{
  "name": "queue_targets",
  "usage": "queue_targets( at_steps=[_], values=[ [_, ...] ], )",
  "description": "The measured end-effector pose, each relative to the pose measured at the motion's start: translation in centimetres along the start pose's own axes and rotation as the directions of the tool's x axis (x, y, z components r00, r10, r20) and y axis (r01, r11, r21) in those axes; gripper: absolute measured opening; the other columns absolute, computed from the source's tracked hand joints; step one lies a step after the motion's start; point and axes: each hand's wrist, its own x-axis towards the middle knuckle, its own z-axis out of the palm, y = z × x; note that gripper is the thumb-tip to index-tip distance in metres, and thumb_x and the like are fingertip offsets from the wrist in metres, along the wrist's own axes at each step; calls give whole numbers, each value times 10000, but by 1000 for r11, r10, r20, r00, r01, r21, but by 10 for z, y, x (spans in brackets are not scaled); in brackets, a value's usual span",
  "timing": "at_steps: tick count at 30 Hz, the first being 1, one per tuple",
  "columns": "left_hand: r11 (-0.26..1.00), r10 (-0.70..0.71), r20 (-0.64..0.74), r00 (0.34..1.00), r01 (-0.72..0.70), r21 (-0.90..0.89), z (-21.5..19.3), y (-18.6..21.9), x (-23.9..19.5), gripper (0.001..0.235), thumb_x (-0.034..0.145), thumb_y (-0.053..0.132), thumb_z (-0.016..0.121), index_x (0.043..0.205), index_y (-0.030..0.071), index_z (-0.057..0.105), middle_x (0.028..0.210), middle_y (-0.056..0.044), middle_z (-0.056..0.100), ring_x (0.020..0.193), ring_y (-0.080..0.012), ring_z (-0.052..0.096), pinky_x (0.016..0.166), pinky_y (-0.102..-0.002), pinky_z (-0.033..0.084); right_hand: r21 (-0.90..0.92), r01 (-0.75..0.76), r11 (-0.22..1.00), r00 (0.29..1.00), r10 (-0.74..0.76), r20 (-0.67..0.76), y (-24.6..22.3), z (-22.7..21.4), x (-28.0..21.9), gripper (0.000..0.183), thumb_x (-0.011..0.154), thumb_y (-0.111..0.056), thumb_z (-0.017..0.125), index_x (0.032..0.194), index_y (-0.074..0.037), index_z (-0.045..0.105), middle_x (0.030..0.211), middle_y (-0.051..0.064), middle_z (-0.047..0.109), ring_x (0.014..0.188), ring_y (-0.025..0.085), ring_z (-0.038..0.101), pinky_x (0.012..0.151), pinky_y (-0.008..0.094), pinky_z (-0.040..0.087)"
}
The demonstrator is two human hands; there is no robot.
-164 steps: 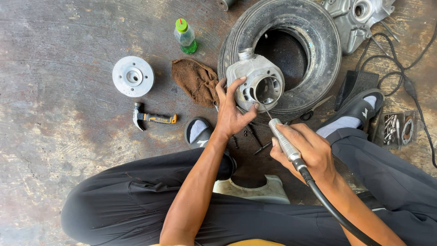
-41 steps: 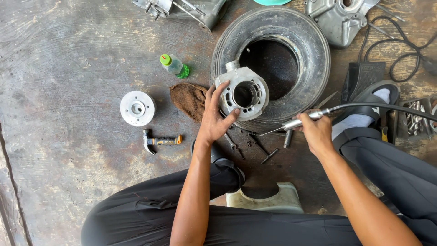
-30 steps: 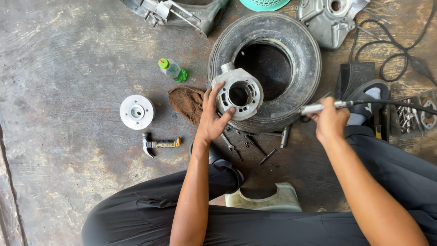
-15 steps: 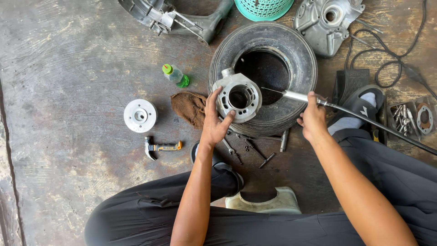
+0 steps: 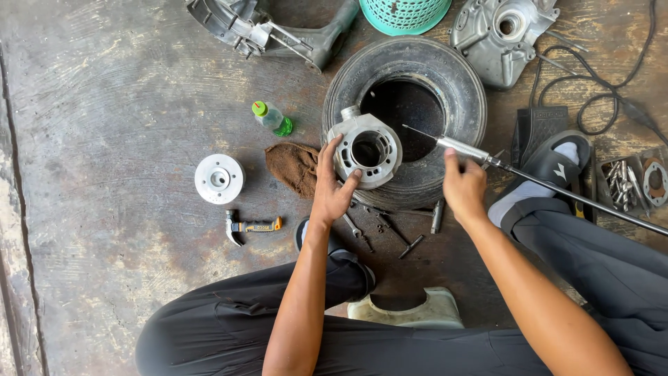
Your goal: Using a rotary tool to port or clean the internal ports of a motorcycle engine cylinder
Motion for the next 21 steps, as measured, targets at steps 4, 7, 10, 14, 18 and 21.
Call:
queue_targets(
  at_steps=[4,7,10,14,18,21],
  values=[
    [1000,31,6,999,-31,1,-5,-1,0,772,829,366,701,1531,231,411,1561,-149,417,1488,-510,271,1180,-660,261,225,193,955,917,-257,303,-56,-8,-21,428,1136,-393,512,1229,19,580,991,210,655,929,353,689,797,459,588],
    [995,99,-9,995,-99,-23,-6,-2,-4,758,829,334,708,1515,189,420,1525,-193,430,1474,-528,280,1175,-672,259,311,268,912,785,-394,478,-76,-10,-25,601,1115,-384,437,1532,40,353,1425,381,469,1098,476,649,916,575,535],
    [991,136,-10,991,-136,-15,-8,0,-12,772,805,352,735,1495,166,442,1513,-201,442,1475,-528,288,1180,-660,259,381,184,906,734,-385,560,-79,-5,-36,629,1062,-330,528,1543,34,353,1396,364,516,1170,489,618,948,561,528],
    [982,191,12,982,-191,-1,-9,6,-15,755,821,329,747,1503,195,453,1548,-223,382,1496,-496,290,1206,-614,265,513,123,850,716,-434,547,-75,-5,-40,673,980,-182,660,1533,43,349,1381,351,477,1238,484,571,1004,571,503],
    [979,202,44,978,-201,-33,-13,11,-12,728,862,330,722,1519,203,437,1563,-276,355,1489,-529,284,1198,-649,253,572,88,816,709,-455,539,-66,-2,-33,708,935,-169,719,1522,34,378,1417,298,453,1244,439,581,1002,546,513],
    [978,210,56,976,-209,-30,-14,10,-12,733,859,310,723,1524,198,433,1550,-315,351,1469,-556,295,1184,-669,260,554,102,826,713,-449,539,-69,-3,-35,704,929,-147,731,1519,35,392,1411,297,455,1237,449,583,988,539,526]
  ],
)
